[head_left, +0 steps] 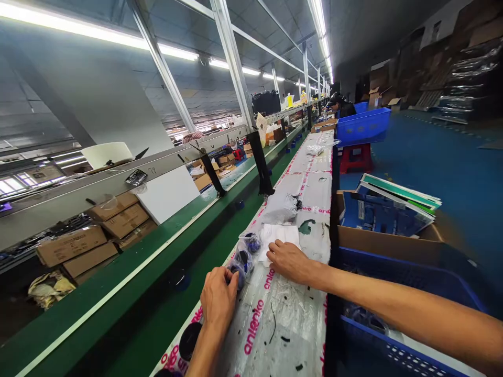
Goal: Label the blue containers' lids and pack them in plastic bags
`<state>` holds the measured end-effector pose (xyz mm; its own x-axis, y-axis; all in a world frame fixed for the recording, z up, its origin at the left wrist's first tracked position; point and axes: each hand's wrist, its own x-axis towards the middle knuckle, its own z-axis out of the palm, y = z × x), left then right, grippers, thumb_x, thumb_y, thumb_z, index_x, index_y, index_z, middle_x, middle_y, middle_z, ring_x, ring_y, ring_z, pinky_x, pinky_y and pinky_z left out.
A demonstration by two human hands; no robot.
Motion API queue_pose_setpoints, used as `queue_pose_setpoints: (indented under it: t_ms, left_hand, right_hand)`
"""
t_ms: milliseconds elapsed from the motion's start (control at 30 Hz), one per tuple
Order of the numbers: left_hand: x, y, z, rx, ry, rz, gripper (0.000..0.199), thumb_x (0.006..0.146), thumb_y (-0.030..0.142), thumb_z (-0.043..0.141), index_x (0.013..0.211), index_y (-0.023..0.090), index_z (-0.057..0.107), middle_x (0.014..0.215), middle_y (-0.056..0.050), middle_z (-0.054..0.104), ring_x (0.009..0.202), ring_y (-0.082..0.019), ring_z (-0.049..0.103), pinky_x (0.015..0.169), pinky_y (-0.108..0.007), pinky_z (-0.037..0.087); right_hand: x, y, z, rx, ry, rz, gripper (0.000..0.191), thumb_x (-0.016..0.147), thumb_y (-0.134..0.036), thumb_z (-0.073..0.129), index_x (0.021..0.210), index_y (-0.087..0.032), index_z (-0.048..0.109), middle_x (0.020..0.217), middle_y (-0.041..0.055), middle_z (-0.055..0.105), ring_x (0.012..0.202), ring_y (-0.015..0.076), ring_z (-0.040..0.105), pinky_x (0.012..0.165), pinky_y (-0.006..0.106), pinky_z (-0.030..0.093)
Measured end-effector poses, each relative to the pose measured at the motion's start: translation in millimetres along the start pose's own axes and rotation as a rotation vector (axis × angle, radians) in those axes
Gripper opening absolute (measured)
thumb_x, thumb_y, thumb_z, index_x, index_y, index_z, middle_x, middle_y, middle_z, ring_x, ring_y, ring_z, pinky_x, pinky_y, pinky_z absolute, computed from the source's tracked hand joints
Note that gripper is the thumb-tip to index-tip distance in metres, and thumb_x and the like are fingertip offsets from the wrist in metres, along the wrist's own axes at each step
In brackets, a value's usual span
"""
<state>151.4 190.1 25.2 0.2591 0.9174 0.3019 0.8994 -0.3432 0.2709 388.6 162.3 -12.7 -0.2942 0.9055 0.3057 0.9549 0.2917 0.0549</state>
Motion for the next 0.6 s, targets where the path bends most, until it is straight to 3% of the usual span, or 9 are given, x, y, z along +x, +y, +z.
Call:
queue_pose_setpoints:
  t_ms: [100, 200, 300, 400, 600]
  left_hand:
    - [0, 4, 4.8, 0.014, 0.029, 0.006, 0.027, 0.092, 0.041, 0.052, 0.072, 0.023, 0.055, 0.078, -0.002, 0.063, 0.082, -0.023, 0.057, 0.068, -0.031, 0.036]
    - [-3, 8, 4.2, 0.037, 0.054, 0.043, 0.025, 0.091, 0.039, 0.054, 0.072, 0.023, 0.055, 0.079, -0.002, 0.062, 0.081, -0.022, 0.057, 0.068, -0.031, 0.037]
    - [-9, 17, -1.9, 0.062, 0.11, 0.098, 0.021, 0.092, 0.036, 0.053, 0.078, 0.022, 0.058, 0.093, -0.006, 0.063, 0.09, -0.024, 0.057, 0.074, -0.034, 0.04]
    - [-15, 33, -4.5, 0.059, 0.139, 0.181, 0.019, 0.095, 0.032, 0.049, 0.088, 0.02, 0.062, 0.112, -0.011, 0.062, 0.104, -0.027, 0.056, 0.085, -0.038, 0.042]
    - [-15, 70, 29.4, -0.041, 0.026, 0.297, 0.017, 0.096, 0.024, 0.049, 0.108, 0.02, 0.061, 0.115, -0.007, 0.063, 0.095, -0.018, 0.065, 0.081, -0.029, 0.049]
  right_hand:
    - [3, -7, 11, 0.04, -0.01, 0.035, 0.018, 0.091, -0.008, 0.051, 0.095, -0.013, 0.068, 0.1, 0.0165, 0.065, 0.097, 0.0288, 0.057, 0.072, 0.035, 0.046]
    - [4, -10, 9, 0.113, -0.021, 0.101, 0.019, 0.09, -0.009, 0.051, 0.093, -0.012, 0.07, 0.099, 0.0177, 0.066, 0.096, 0.0293, 0.059, 0.072, 0.035, 0.046]
    - [2, -6, 2, 0.225, -0.01, 0.202, 0.02, 0.091, -0.014, 0.051, 0.091, -0.012, 0.071, 0.101, 0.0179, 0.067, 0.096, 0.0287, 0.061, 0.074, 0.034, 0.045]
    - [1, 1, -4, 0.388, 0.014, 0.319, 0.02, 0.09, -0.017, 0.053, 0.093, -0.016, 0.072, 0.101, 0.011, 0.07, 0.096, 0.0241, 0.063, 0.075, 0.03, 0.044]
    - [4, 22, -1, 0.793, -0.011, 0.474, 0.015, 0.079, -0.029, 0.068, 0.086, -0.016, 0.072, 0.081, 0.0022, 0.073, 0.076, 0.0172, 0.065, 0.062, 0.024, 0.041]
